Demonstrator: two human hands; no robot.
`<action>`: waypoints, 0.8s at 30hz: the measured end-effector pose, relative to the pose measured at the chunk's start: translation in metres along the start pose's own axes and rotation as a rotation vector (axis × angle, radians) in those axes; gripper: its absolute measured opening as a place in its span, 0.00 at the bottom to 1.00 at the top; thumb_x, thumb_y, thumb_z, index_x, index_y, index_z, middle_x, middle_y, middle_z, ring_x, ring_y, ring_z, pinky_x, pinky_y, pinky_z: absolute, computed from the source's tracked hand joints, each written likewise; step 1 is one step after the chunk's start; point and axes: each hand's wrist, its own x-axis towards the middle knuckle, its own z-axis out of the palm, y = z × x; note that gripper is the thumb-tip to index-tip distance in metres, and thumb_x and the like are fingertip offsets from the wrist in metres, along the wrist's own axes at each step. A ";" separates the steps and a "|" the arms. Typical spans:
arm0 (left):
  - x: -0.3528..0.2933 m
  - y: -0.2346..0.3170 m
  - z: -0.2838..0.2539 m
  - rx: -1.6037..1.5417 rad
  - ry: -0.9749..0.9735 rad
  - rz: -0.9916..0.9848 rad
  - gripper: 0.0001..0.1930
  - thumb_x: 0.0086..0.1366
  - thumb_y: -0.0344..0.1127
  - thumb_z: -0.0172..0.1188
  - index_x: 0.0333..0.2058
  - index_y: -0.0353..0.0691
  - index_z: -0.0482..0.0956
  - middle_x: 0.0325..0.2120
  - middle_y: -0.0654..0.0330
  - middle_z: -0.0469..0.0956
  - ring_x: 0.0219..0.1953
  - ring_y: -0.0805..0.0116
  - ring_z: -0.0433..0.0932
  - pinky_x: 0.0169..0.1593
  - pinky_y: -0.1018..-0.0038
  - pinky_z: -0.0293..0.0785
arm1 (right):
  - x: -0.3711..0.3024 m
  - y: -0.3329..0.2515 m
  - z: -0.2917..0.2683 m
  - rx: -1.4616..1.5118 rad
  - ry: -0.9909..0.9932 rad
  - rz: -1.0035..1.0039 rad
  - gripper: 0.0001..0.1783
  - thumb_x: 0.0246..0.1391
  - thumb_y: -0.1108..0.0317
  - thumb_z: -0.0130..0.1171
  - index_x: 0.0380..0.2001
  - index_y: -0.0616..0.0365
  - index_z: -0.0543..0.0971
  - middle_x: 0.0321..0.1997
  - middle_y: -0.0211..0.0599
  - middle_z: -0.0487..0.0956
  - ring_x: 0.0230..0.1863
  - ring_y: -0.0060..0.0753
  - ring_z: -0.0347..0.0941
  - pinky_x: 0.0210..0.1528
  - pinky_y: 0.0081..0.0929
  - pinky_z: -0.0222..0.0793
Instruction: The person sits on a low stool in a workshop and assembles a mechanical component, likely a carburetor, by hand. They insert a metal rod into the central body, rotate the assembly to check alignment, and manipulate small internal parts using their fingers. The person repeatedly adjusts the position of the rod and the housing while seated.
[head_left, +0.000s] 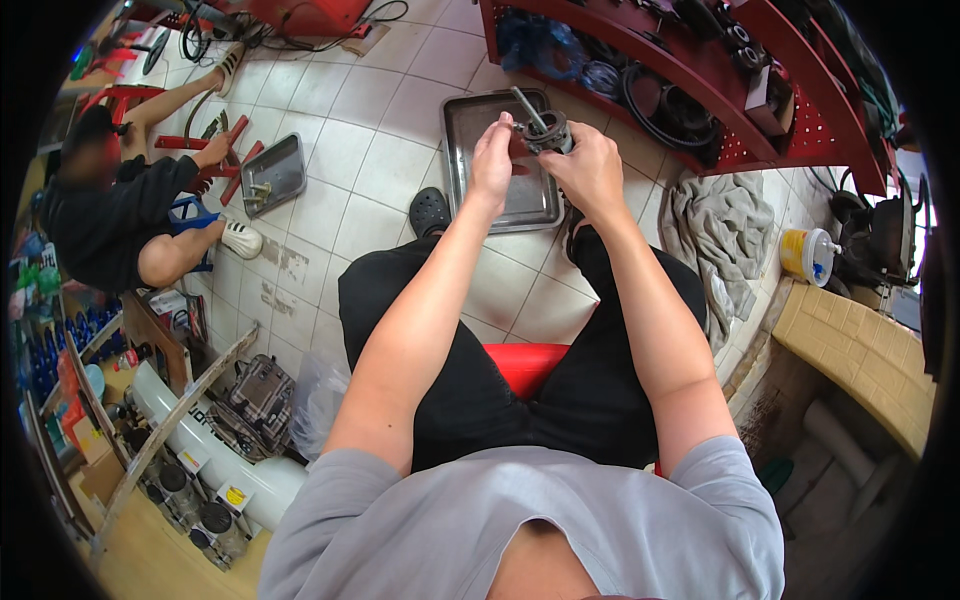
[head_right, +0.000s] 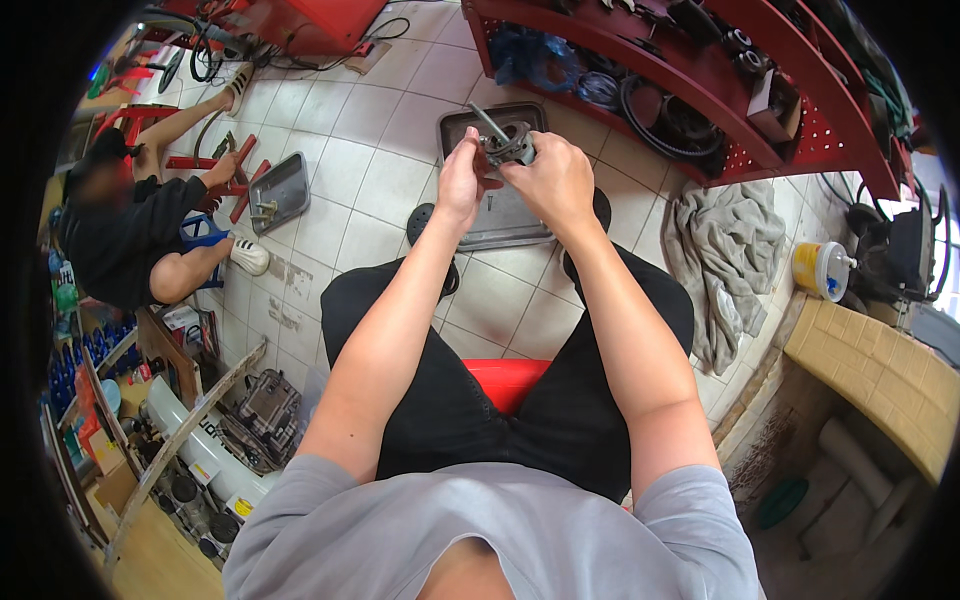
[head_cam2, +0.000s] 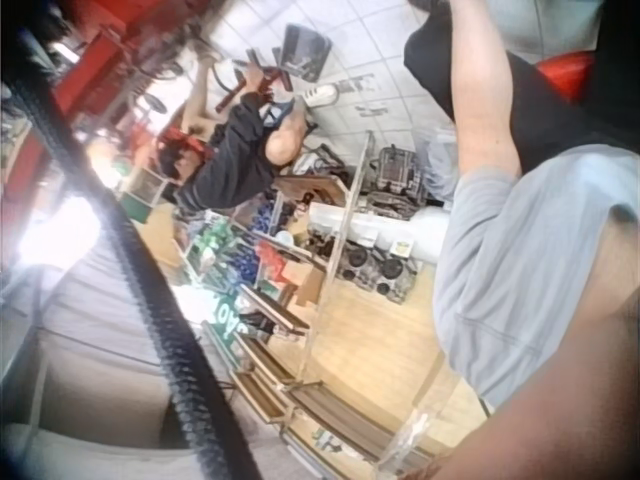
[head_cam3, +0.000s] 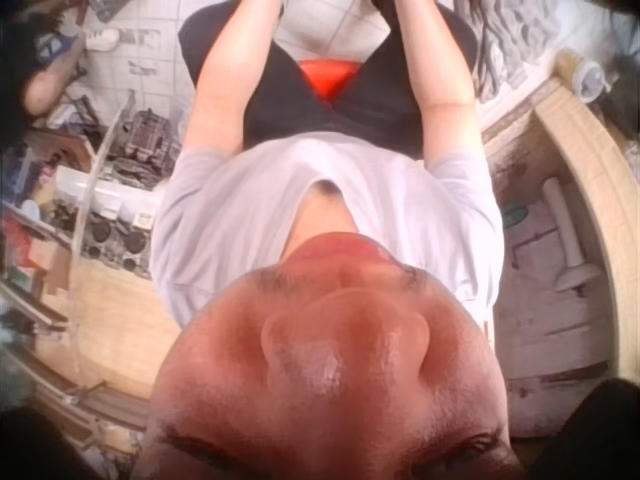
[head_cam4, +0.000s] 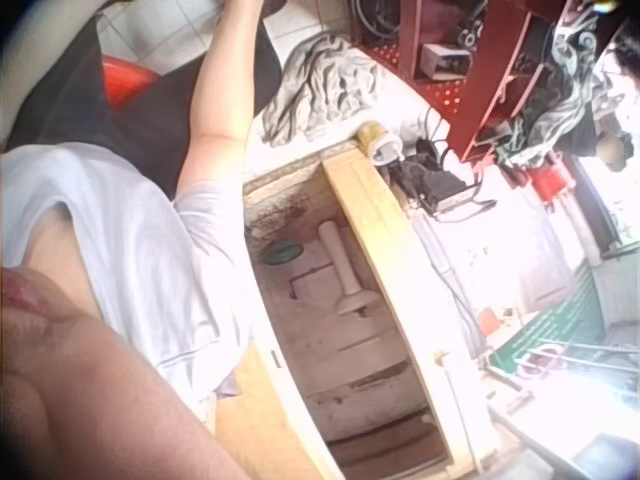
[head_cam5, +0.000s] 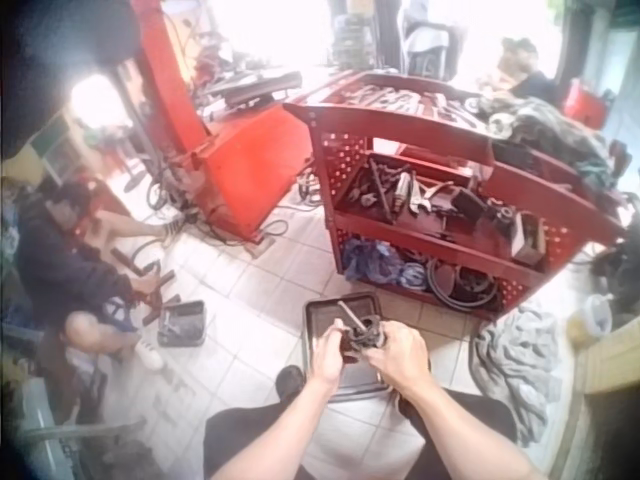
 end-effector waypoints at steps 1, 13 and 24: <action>-0.002 0.000 0.002 -0.121 -0.040 -0.015 0.12 0.69 0.46 0.46 0.42 0.48 0.73 0.29 0.67 0.77 0.32 0.74 0.76 0.33 0.74 0.71 | 0.000 -0.001 0.000 0.002 0.004 0.004 0.15 0.34 0.63 0.64 0.29 0.59 0.81 0.32 0.49 0.79 0.36 0.54 0.76 0.40 0.43 0.71; 0.005 -0.023 -0.008 -0.461 -0.189 -0.083 0.15 0.71 0.46 0.43 0.44 0.46 0.74 0.39 0.63 0.78 0.43 0.67 0.76 0.49 0.63 0.69 | -0.003 0.003 0.006 -0.015 0.077 -0.155 0.14 0.33 0.65 0.63 0.27 0.61 0.79 0.30 0.47 0.78 0.34 0.54 0.75 0.39 0.43 0.70; -0.003 -0.013 0.009 -0.456 -0.076 -0.039 0.14 0.70 0.49 0.48 0.39 0.47 0.75 0.29 0.68 0.78 0.31 0.74 0.76 0.36 0.72 0.70 | -0.003 0.003 0.007 -0.013 0.098 -0.204 0.13 0.34 0.65 0.63 0.25 0.62 0.78 0.29 0.46 0.78 0.33 0.54 0.74 0.37 0.43 0.70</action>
